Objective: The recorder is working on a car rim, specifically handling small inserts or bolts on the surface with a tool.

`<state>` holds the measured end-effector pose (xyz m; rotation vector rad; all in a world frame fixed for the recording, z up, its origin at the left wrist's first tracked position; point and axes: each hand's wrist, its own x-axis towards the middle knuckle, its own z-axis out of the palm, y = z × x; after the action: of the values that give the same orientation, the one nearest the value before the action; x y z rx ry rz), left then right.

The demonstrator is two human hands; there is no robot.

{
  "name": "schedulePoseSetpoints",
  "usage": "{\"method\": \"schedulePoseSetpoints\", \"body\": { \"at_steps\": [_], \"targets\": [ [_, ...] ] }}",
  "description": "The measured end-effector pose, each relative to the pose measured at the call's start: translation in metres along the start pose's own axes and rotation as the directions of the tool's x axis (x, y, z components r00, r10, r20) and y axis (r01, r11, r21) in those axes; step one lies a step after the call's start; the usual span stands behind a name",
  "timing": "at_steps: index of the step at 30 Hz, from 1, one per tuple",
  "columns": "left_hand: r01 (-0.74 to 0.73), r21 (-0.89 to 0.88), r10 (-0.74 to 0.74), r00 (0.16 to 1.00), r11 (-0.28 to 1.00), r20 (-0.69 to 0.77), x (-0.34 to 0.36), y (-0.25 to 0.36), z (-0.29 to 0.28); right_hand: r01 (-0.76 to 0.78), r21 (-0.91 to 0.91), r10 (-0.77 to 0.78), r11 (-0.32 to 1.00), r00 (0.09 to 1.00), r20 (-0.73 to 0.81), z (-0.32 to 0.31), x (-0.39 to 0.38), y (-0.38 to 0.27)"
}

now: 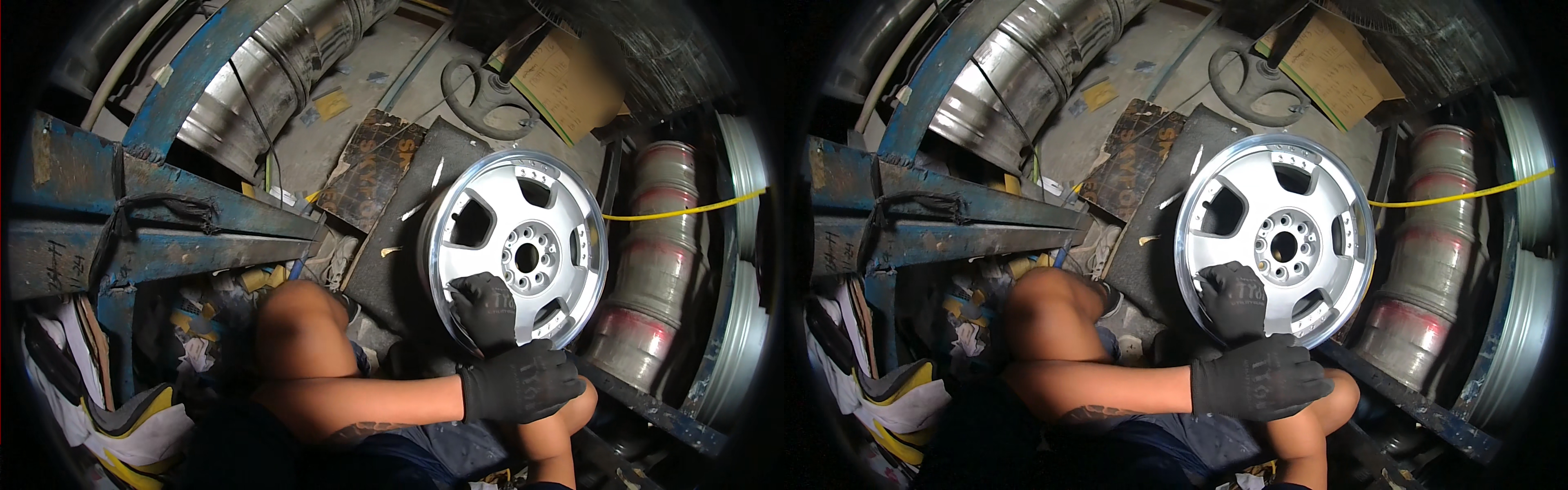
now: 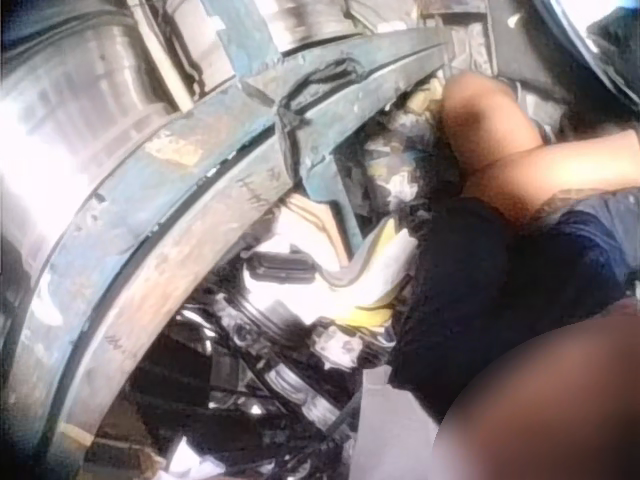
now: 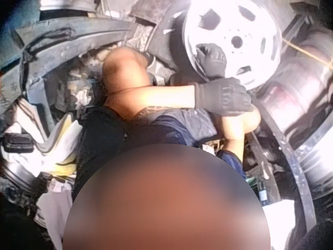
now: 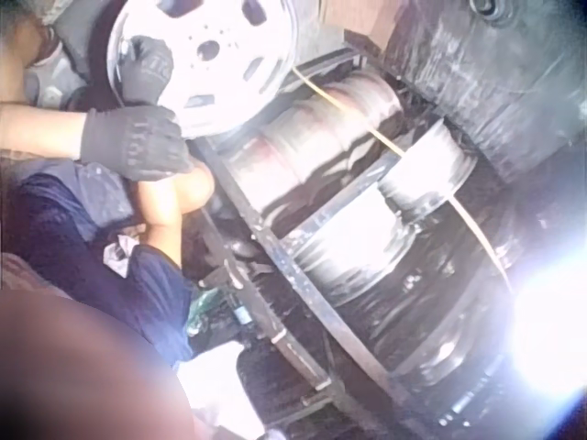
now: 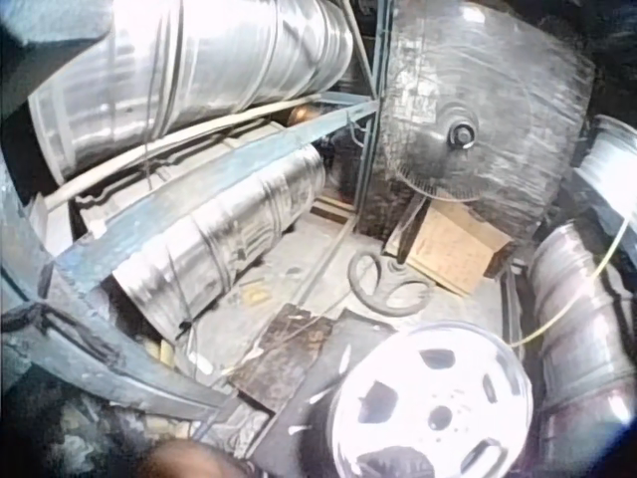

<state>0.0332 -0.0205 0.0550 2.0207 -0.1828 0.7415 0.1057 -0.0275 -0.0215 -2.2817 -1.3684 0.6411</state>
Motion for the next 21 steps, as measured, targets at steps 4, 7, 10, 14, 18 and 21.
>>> {"method": "schedulePoseSetpoints", "body": {
  "at_steps": [4, 7, 10, 14, 18, 21],
  "targets": [
    [-0.009, 0.016, 0.009, 1.0, 1.0, -0.006, -0.001, -0.003, -0.001, -0.039, -0.003, 0.039, 0.999, 0.999, 0.022, -0.006, 0.001, -0.004],
    [0.002, 0.035, -0.002, 1.0, 0.999, 0.0, -0.001, -0.005, -0.002, -0.032, -0.039, 0.032, 0.999, 0.999, 0.021, -0.002, 0.001, -0.001],
    [0.003, 0.058, -0.002, 1.0, 0.998, -0.015, -0.002, -0.005, -0.003, -0.062, -0.01, 0.063, 0.998, 0.997, 0.043, 0.003, 0.002, -0.001],
    [0.015, 0.033, -0.014, 1.0, 0.999, -0.019, 0.0, -0.004, 0.0, -0.17, 0.106, 0.159, 0.98, 0.982, 0.106, 0.008, 0.003, 0.012],
    [0.02, 0.016, -0.02, 0.999, 1.0, -0.035, -0.002, -0.007, -0.001, -0.156, 0.072, 0.154, 0.985, 0.988, 0.021, 0.012, 0.006, 0.002],
    [0.052, 0.02, -0.053, 0.998, 0.998, 0.026, 0.0, -0.005, -0.002, -0.168, 0.044, 0.164, 0.985, 0.983, 0.081, 0.009, 0.001, 0.006]
  ]
}}
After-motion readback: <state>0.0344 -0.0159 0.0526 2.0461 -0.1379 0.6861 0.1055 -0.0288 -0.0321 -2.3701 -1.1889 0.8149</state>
